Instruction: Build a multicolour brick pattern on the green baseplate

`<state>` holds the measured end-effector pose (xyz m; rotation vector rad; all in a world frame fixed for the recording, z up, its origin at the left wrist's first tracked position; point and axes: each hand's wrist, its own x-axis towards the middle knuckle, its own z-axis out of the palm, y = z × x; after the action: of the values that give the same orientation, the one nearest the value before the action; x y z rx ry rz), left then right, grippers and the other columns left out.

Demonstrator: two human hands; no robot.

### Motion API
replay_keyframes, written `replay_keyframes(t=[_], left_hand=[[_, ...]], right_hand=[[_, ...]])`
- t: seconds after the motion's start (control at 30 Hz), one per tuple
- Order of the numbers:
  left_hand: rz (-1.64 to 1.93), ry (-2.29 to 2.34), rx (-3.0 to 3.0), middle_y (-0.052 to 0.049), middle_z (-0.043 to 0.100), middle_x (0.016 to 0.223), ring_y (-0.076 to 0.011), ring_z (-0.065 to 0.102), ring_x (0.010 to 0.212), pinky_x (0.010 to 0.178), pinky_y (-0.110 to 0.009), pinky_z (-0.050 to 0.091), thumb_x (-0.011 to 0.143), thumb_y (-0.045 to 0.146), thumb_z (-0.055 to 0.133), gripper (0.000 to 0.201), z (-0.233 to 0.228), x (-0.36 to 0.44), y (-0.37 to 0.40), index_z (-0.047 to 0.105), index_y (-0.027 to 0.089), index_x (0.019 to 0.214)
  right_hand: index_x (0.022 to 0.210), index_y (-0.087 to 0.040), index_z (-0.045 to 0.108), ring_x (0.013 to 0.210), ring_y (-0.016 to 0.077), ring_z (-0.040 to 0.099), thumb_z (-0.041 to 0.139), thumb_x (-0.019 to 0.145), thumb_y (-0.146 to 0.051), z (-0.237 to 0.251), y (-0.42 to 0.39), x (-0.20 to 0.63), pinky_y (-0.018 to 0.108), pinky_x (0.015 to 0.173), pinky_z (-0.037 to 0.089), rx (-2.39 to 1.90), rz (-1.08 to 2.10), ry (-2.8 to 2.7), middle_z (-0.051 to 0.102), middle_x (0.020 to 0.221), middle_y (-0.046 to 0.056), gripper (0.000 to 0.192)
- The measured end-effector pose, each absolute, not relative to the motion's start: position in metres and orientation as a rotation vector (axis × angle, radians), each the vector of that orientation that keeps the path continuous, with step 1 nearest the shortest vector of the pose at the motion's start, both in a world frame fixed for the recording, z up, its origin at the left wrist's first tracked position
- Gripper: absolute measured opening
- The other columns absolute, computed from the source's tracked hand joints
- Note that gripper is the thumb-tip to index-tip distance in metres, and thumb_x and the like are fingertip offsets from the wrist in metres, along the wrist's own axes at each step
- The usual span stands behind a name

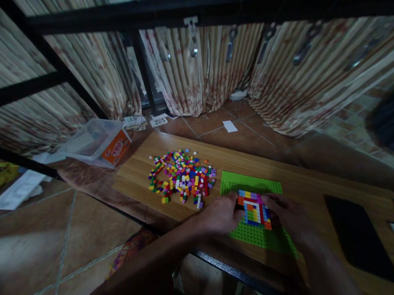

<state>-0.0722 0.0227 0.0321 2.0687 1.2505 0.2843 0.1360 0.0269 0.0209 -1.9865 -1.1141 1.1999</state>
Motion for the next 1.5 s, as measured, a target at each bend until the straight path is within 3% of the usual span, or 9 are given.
replay_keyframes(t=[0.33,0.47,0.67,0.83,0.93,1.13,1.37,1.5], left_hand=[[0.277,1.201,2.208,-0.013,0.069,0.092,-0.0265,0.066,0.091,0.079,-0.037,0.053,0.087,0.034,0.046,0.029,0.031,-0.088,0.039,0.057,0.013,0.104],[0.289,1.208,2.185,-0.011,0.069,0.088,-0.026,0.067,0.087,0.074,-0.035,0.053,0.085,0.033,0.048,0.027,0.033,-0.089,0.042,0.059,0.014,0.101],[0.318,1.181,2.163,-0.006,0.07,0.093,-0.0185,0.064,0.086,0.075,-0.028,0.049,0.086,0.032,0.051,0.028,0.049,-0.113,0.049,0.062,0.019,0.108],[0.406,1.537,2.099,-0.003,0.065,0.072,-0.0134,0.057,0.067,0.063,-0.023,0.041,0.086,0.029,0.048,0.026,0.07,-0.191,0.072,0.067,0.014,0.078],[0.273,1.855,1.967,-0.001,0.059,0.06,-0.0117,0.05,0.058,0.054,-0.022,0.034,0.079,0.033,0.055,0.024,0.076,-0.233,0.074,0.065,0.013,0.069],[-0.162,1.854,1.939,-0.003,0.066,0.071,-0.0162,0.057,0.064,0.057,-0.024,0.037,0.066,0.036,0.068,0.019,0.078,-0.252,0.043,0.067,0.018,0.072],[-0.192,1.884,2.041,-0.004,0.067,0.08,-0.0214,0.062,0.078,0.065,-0.027,0.042,0.064,0.022,0.063,0.013,0.06,-0.246,0.026,0.065,0.022,0.077],[-0.2,1.877,2.07,-0.006,0.068,0.085,-0.0242,0.064,0.084,0.07,-0.029,0.044,0.067,0.02,0.061,0.013,0.055,-0.239,0.027,0.064,0.021,0.079]], right_hand=[[0.088,-0.021,0.07,0.064,0.0249,0.067,0.07,0.067,-0.041,0.021,0.022,0.127,0.032,0.054,0.054,-1.995,1.203,-1.033,0.073,0.078,0.009,0.028],[0.091,-0.02,0.069,0.07,0.0268,0.069,0.069,0.069,-0.045,0.019,0.02,0.125,0.034,0.06,0.056,-1.953,1.229,-1.085,0.073,0.08,0.009,0.033],[0.093,-0.019,0.067,0.073,0.029,0.07,0.064,0.076,-0.047,0.014,0.024,0.133,0.037,0.064,0.056,-1.97,1.252,-1.197,0.073,0.082,0.011,0.033],[0.097,-0.021,0.065,0.074,0.0289,0.07,0.061,0.076,-0.05,0.011,0.029,0.142,0.039,0.067,0.055,-2.045,1.079,-1.349,0.073,0.082,0.011,0.036],[0.095,-0.021,0.065,0.071,0.0289,0.07,0.059,0.076,-0.051,0.017,0.029,0.143,0.039,0.064,0.053,-2.086,0.934,-1.425,0.073,0.077,0.009,0.036],[0.088,-0.022,0.067,0.07,0.0282,0.07,0.056,0.074,-0.049,0.039,0.029,0.136,0.037,0.065,0.049,-2.151,0.722,-1.497,0.072,0.07,0.007,0.031],[0.097,-0.021,0.068,0.076,0.0263,0.07,0.055,0.076,-0.05,0.04,0.03,0.135,0.035,0.067,0.048,-2.129,0.722,-1.54,0.074,0.085,0.008,0.038],[0.097,-0.019,0.069,0.069,0.0233,0.069,0.054,0.079,-0.047,0.039,0.031,0.134,0.034,0.065,0.048,-2.065,0.723,-1.573,0.073,0.08,0.008,0.036]])
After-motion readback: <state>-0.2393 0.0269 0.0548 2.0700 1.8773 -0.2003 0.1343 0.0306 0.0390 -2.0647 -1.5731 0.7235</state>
